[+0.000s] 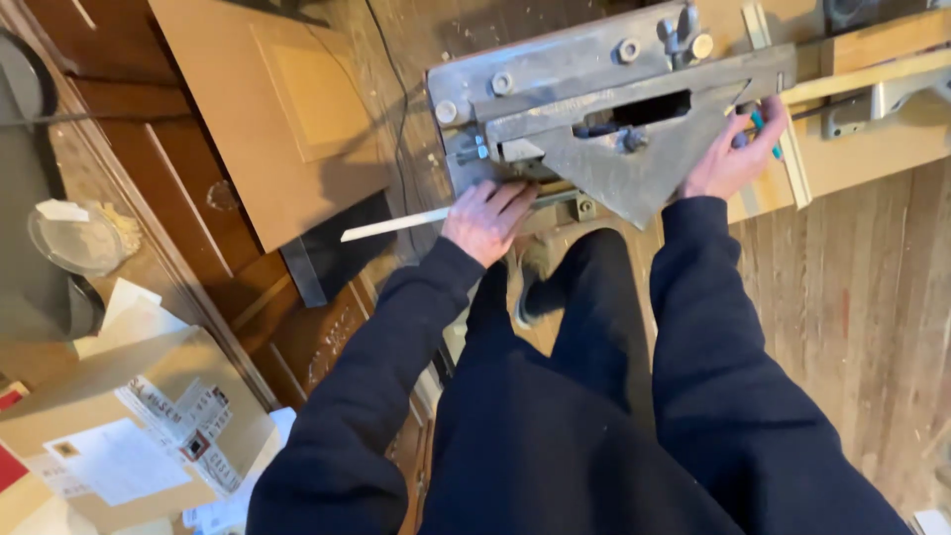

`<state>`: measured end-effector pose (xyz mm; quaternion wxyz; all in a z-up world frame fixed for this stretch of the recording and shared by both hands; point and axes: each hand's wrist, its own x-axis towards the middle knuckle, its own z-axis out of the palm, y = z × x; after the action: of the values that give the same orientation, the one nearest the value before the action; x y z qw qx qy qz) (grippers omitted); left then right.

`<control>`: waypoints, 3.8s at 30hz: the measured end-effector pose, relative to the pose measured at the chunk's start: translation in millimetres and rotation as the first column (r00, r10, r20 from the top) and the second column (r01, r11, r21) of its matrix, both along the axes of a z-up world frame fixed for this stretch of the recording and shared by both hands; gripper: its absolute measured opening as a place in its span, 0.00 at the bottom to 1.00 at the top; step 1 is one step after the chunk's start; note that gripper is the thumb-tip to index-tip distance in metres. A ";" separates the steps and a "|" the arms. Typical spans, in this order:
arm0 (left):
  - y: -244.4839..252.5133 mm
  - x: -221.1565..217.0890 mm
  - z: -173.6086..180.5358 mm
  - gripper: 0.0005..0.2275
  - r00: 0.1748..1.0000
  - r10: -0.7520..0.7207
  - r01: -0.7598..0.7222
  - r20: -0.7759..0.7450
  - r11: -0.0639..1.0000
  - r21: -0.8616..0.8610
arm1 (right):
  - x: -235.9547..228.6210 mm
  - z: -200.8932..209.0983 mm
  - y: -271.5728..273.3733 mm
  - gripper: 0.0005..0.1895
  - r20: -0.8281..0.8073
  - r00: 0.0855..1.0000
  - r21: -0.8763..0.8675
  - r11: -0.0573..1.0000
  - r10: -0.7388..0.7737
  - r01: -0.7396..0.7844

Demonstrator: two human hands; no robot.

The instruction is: Measuring and marking wooden frame mouldings with a pencil to prepare for cutting.

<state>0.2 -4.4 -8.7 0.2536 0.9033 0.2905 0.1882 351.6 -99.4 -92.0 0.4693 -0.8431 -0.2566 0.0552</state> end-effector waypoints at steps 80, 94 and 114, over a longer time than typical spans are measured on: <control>3.5 -3.4 -1.8 0.22 0.994 -0.054 0.064 -0.099 0.993 0.098 | -12.1 37.1 21.9 0.26 0.017 1.000 -0.145 0.989 0.017 -0.014; 6.2 -2.4 4.0 0.23 0.993 -0.070 0.075 -0.099 0.996 0.049 | -6.4 25.8 18.1 0.25 0.079 0.997 -0.136 0.991 0.014 -0.003; 8.5 0.4 9.7 0.18 0.999 -0.013 0.012 0.030 0.999 0.040 | -10.1 24.9 22.2 0.16 0.058 0.998 -0.034 0.999 0.006 -0.004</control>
<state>0.7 4.1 1.0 0.2412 0.9070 0.2770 0.2061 341.6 -77.2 -67.1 0.4469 -0.8516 -0.2715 0.0363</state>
